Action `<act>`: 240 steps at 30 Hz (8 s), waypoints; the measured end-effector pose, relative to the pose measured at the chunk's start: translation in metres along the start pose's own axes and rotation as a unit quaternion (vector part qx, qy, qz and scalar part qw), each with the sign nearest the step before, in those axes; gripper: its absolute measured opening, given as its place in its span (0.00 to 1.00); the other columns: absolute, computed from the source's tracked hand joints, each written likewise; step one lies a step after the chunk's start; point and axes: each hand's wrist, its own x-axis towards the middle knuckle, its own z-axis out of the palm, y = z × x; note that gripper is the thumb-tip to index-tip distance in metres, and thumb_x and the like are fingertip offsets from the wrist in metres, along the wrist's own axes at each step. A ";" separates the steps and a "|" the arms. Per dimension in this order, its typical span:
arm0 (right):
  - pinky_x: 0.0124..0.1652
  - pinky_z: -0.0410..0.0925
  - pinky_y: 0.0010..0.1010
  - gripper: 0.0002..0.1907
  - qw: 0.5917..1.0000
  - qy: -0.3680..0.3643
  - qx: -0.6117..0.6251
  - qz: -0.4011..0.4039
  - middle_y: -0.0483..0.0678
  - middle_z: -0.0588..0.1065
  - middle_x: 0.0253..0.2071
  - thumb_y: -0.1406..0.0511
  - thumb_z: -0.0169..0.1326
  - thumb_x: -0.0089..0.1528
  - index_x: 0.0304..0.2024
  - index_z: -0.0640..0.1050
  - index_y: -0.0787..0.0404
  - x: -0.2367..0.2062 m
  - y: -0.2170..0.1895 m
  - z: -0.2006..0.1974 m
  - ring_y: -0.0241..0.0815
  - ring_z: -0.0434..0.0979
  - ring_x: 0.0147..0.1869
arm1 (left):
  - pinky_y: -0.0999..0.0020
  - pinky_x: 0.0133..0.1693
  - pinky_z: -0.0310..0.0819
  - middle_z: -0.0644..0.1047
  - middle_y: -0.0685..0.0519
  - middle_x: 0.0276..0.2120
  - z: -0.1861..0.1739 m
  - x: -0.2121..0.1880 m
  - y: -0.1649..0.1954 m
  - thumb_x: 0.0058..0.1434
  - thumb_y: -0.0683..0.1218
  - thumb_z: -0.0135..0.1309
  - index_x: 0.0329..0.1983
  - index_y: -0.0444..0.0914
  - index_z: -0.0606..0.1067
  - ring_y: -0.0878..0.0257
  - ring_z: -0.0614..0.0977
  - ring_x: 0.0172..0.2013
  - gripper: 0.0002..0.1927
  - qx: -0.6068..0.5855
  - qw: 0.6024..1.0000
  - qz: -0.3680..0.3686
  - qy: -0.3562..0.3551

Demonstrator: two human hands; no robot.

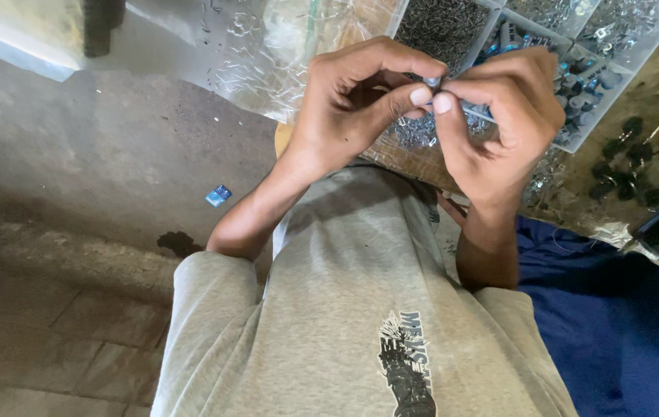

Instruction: The person sits at a workbench assembling small cylindrical electrical connectors by hand. They pick a connector body from a compartmented tray, insert a spring and small metal parts into it, press the components together with their fingers, and place the finished assembly back toward the tray, repeating this cycle throughout the clip.

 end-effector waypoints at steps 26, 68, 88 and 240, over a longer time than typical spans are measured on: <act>0.56 0.60 0.47 0.11 0.983 -0.064 -0.170 -0.042 0.51 0.74 0.43 0.65 0.67 0.63 0.38 0.79 0.65 0.018 0.035 -0.007 0.50 0.70 0.54 | 0.71 0.50 0.86 0.81 0.48 0.51 -0.020 -0.003 -0.009 0.79 0.35 0.54 0.58 0.34 0.72 0.62 0.86 0.48 0.08 -0.076 0.997 0.000 0.024; 0.52 0.62 0.37 0.07 0.994 -0.089 0.033 -0.053 0.50 0.75 0.45 0.66 0.52 0.75 0.44 0.73 0.65 -0.014 0.047 -0.016 0.48 0.70 0.49 | 0.76 0.47 0.84 0.82 0.51 0.46 0.009 0.002 -0.006 0.77 0.37 0.58 0.58 0.33 0.77 0.70 0.84 0.44 0.09 0.016 0.998 -0.056 0.023; 0.44 0.61 0.31 0.16 0.991 0.063 0.095 0.066 0.50 0.74 0.36 0.63 0.56 0.80 0.40 0.74 0.66 -0.019 0.032 0.014 0.41 0.68 0.40 | 0.71 0.50 0.86 0.82 0.49 0.48 0.014 0.001 -0.013 0.76 0.36 0.58 0.57 0.32 0.77 0.66 0.85 0.47 0.09 -0.033 0.998 -0.045 0.041; 0.48 0.67 0.43 0.12 0.993 0.059 -0.083 0.055 0.47 0.76 0.42 0.74 0.67 0.62 0.44 0.79 0.58 -0.173 0.016 -0.041 0.47 0.78 0.46 | 0.67 0.51 0.84 0.81 0.43 0.52 0.057 -0.047 -0.045 0.73 0.34 0.54 0.59 0.33 0.73 0.60 0.85 0.48 0.12 -0.116 0.936 -0.306 -0.132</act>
